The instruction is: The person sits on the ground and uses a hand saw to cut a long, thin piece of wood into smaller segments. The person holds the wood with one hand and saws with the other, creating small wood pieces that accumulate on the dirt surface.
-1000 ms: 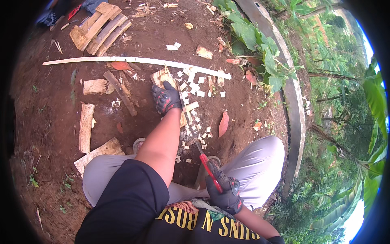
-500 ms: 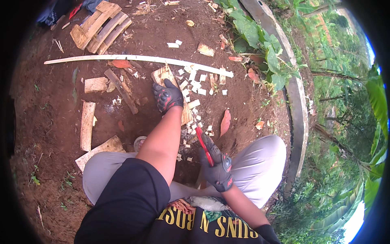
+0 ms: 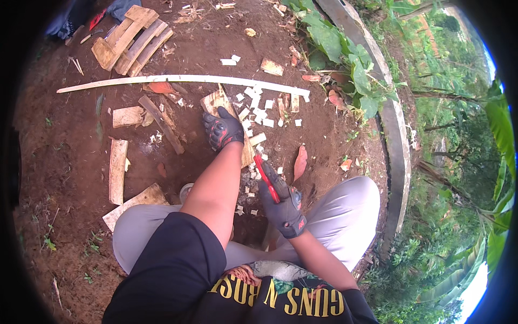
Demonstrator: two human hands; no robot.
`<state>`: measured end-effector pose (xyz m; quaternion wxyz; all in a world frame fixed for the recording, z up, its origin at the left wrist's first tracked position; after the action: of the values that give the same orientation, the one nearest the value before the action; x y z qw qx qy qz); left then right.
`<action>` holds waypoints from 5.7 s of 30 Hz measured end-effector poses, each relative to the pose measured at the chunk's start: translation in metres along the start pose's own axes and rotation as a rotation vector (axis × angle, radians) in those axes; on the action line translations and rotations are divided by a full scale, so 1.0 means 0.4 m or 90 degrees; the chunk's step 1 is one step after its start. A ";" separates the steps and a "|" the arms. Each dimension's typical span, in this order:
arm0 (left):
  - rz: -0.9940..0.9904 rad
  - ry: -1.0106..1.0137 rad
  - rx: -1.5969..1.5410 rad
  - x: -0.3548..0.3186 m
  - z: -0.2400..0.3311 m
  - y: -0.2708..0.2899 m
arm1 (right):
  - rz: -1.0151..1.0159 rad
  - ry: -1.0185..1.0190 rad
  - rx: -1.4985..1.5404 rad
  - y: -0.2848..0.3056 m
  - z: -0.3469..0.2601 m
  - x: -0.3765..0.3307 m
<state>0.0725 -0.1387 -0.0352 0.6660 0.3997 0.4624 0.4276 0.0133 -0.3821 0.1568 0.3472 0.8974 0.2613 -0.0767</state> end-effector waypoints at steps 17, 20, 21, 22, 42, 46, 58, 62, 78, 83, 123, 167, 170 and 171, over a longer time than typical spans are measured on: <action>0.072 -0.016 -0.002 0.004 -0.042 -0.033 | -0.072 -0.015 -0.061 0.074 -0.009 -0.121; 0.055 -0.015 -0.007 -0.002 -0.031 -0.024 | -0.053 -0.018 -0.048 0.039 0.020 -0.092; 0.034 -0.012 -0.018 -0.005 -0.020 -0.019 | -0.049 -0.039 -0.014 0.006 0.042 -0.040; 0.005 -0.015 -0.024 -0.019 -0.013 -0.020 | -0.046 -0.050 -0.034 -0.015 0.033 -0.018; -0.060 0.075 0.001 0.028 -0.015 -0.041 | -0.037 -0.009 -0.035 0.131 -0.041 -0.119; 0.039 0.075 -0.003 0.016 -0.024 -0.026 | -0.022 0.015 -0.051 0.114 -0.055 -0.061; -0.016 0.082 -0.016 0.028 -0.024 -0.026 | -0.025 0.026 -0.127 0.111 0.000 -0.131; -0.017 0.079 -0.020 0.010 -0.008 -0.005 | 0.026 -0.005 -0.018 0.113 -0.002 -0.019; 0.040 0.041 -0.004 0.018 -0.017 -0.015 | -0.001 -0.082 -0.127 0.321 -0.109 -0.323; 0.027 0.060 -0.003 0.027 -0.040 -0.021 | 0.013 -0.012 -0.072 0.300 -0.166 -0.232; -0.030 0.068 -0.035 0.008 -0.014 0.007 | -0.091 0.178 -0.478 -0.126 0.093 0.505; 0.049 -0.488 -0.034 -0.192 0.073 -0.062 | 0.131 0.021 -0.158 0.430 -0.046 0.348; -0.284 -0.663 -0.202 -0.436 0.164 -0.154 | 0.159 0.054 -0.182 0.446 -0.075 0.309; -0.398 -0.703 -0.214 -0.523 0.204 -0.156 | 0.161 0.045 -0.171 0.463 -0.058 0.295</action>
<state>0.1199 -0.3662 -0.0150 0.9517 0.2976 0.0739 0.0122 0.2097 -0.4328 0.2445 0.4616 0.8707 0.1662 0.0346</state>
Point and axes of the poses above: each hand's wrist, its own x-axis towards the middle knuckle, its own y-axis out of the back of the hand, z = x × y, the point moved 6 cm from there along x, towards the middle knuckle, and after that the axes turned 2 degrees about -z, right-handed, at the moved point
